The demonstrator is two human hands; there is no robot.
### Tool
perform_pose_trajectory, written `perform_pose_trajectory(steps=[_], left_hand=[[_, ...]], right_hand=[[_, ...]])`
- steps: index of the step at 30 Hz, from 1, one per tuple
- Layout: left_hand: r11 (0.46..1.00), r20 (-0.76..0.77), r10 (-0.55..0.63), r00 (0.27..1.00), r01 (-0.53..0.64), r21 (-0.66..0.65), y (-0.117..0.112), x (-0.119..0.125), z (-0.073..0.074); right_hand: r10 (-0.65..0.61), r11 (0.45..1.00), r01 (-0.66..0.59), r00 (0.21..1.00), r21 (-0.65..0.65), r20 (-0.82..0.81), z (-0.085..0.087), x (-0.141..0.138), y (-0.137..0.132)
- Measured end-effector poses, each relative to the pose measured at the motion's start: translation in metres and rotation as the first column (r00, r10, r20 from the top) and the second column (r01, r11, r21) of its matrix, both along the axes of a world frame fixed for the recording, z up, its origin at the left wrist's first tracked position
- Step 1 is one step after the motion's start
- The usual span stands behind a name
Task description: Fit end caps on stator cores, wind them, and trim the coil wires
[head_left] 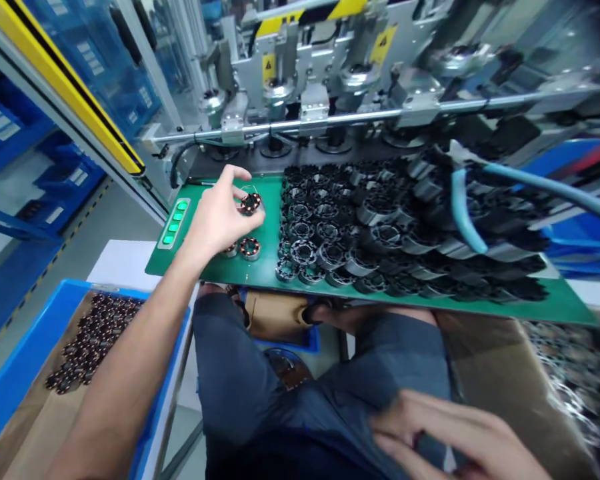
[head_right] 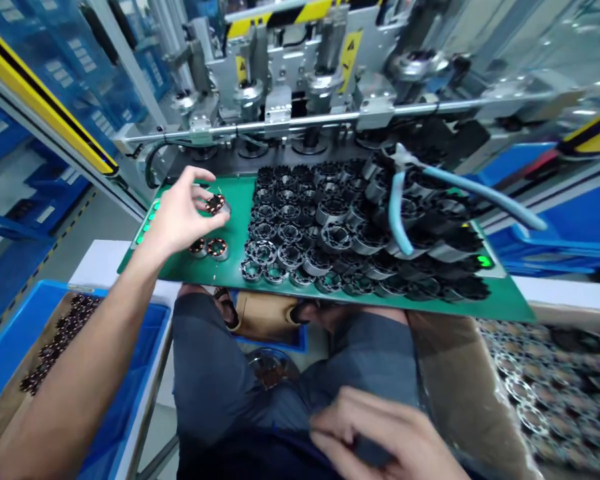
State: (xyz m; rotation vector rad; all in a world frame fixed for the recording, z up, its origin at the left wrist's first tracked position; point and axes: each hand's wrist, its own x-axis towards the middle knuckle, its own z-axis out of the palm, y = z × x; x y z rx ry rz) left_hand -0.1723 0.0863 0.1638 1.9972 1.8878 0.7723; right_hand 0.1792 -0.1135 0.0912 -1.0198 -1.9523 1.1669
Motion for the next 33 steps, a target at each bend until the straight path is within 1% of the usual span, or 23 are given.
perform_pose_trajectory(steps=[1, 2, 3, 4, 5, 6, 7, 9, 11, 12, 13, 14, 15, 17, 20, 22, 24, 26, 27, 29, 30, 31, 33], left_hand=[[0.993, 0.095, -0.099, 0.991, 0.093, 0.067, -0.024, 0.010, 0.004], [0.976, 0.169, -0.204, 0.964, 0.186, 0.117, -0.050, 0.022, 0.007], [0.953, 0.225, -0.299, 0.928, 0.276, 0.127, -0.076, 0.034, 0.009], [0.929, 0.261, -0.370, 0.892, 0.352, 0.113, -0.100, 0.046, 0.009], [0.907, 0.285, -0.420, 0.862, 0.406, 0.110, -0.122, 0.056, 0.009], [0.894, 0.306, -0.445, 0.841, 0.437, 0.099, -0.141, 0.064, 0.006], [0.893, 0.335, -0.445, 0.830, 0.442, 0.091, -0.155, 0.070, 0.001], [0.912, 0.418, -0.392, 0.819, 0.404, 0.064, -0.174, 0.074, -0.011], [0.927, 0.479, -0.352, 0.804, 0.370, 0.060, -0.184, 0.069, -0.024], [0.928, 0.481, -0.358, 0.801, 0.363, 0.086, -0.186, 0.064, -0.029], [0.923, 0.459, -0.379, 0.804, 0.365, 0.123, -0.188, 0.060, -0.032], [0.913, 0.419, -0.406, 0.812, 0.374, 0.160, -0.190, 0.056, -0.034], [0.904, 0.376, -0.428, 0.821, 0.386, 0.187, -0.192, 0.053, -0.035], [0.894, 0.313, -0.446, 0.838, 0.402, 0.199, -0.196, 0.051, -0.036], [0.904, 0.210, -0.408, 0.889, 0.361, 0.228, -0.200, 0.053, -0.035], [0.889, 0.103, -0.404, 0.909, 0.364, 0.277, -0.201, 0.054, -0.035], [0.859, 0.049, -0.454, 0.889, 0.422, 0.290, -0.201, 0.054, -0.034], [0.837, 0.058, -0.505, 0.861, 0.471, 0.278, -0.200, 0.053, -0.034], [0.837, 0.067, -0.510, 0.858, 0.477, 0.268, -0.200, 0.053, -0.036], [0.849, 0.080, -0.503, 0.861, 0.475, 0.230, -0.197, 0.051, -0.045], [0.855, 0.092, -0.502, 0.860, 0.478, 0.202, -0.196, 0.050, -0.053], [0.861, 0.116, -0.503, 0.856, 0.484, 0.157, -0.194, 0.047, -0.063], [0.873, 0.193, -0.483, 0.854, 0.485, 0.038, -0.191, 0.043, -0.084]], right_hand=[[-0.096, 0.992, 0.095, 0.995, -0.079, -0.016, 0.004, 0.000, 0.002], [-0.178, 0.970, 0.165, 0.983, -0.178, -0.056, 0.009, -0.003, 0.006], [-0.241, 0.934, 0.196, 0.963, -0.298, -0.122, 0.014, -0.007, 0.010], [-0.263, 0.900, 0.146, 0.933, -0.412, -0.245, 0.018, -0.013, 0.014], [-0.266, 0.864, 0.046, 0.888, -0.502, -0.376, 0.021, -0.019, 0.018], [-0.260, 0.817, -0.061, 0.849, -0.573, -0.460, 0.022, -0.026, 0.022], [-0.249, 0.764, -0.147, 0.831, -0.628, -0.498, 0.023, -0.032, 0.025], [-0.258, 0.648, -0.239, 0.824, -0.723, -0.504, 0.023, -0.041, 0.028], [-0.302, 0.546, -0.251, 0.831, -0.799, -0.467, 0.022, -0.044, 0.028], [-0.330, 0.512, -0.243, 0.830, -0.824, -0.449, 0.023, -0.044, 0.028], [-0.353, 0.496, -0.228, 0.829, -0.838, -0.434, 0.023, -0.044, 0.027], [-0.369, 0.496, -0.208, 0.828, -0.843, -0.421, 0.023, -0.043, 0.027], [-0.377, 0.509, -0.188, 0.828, -0.840, -0.414, 0.023, -0.042, 0.027], [-0.379, 0.548, -0.170, 0.823, -0.819, -0.424, 0.023, -0.041, 0.027], [-0.378, 0.574, -0.174, 0.811, -0.800, -0.447, 0.021, -0.042, 0.025], [-0.384, 0.583, -0.163, 0.808, -0.796, -0.447, 0.019, -0.042, 0.024], [-0.386, 0.591, -0.151, 0.810, -0.793, -0.442, 0.016, -0.042, 0.023], [-0.383, 0.592, -0.154, 0.810, -0.791, -0.445, 0.014, -0.042, 0.023], [-0.382, 0.596, -0.158, 0.807, -0.788, -0.450, 0.014, -0.042, 0.023], [-0.391, 0.607, -0.156, 0.794, -0.779, -0.464, 0.014, -0.040, 0.025], [-0.404, 0.619, -0.145, 0.784, -0.772, -0.471, 0.014, -0.039, 0.026], [-0.417, 0.633, -0.129, 0.774, -0.764, -0.476, 0.015, -0.037, 0.026], [-0.425, 0.678, -0.085, 0.765, -0.730, -0.483, 0.016, -0.031, 0.027]])
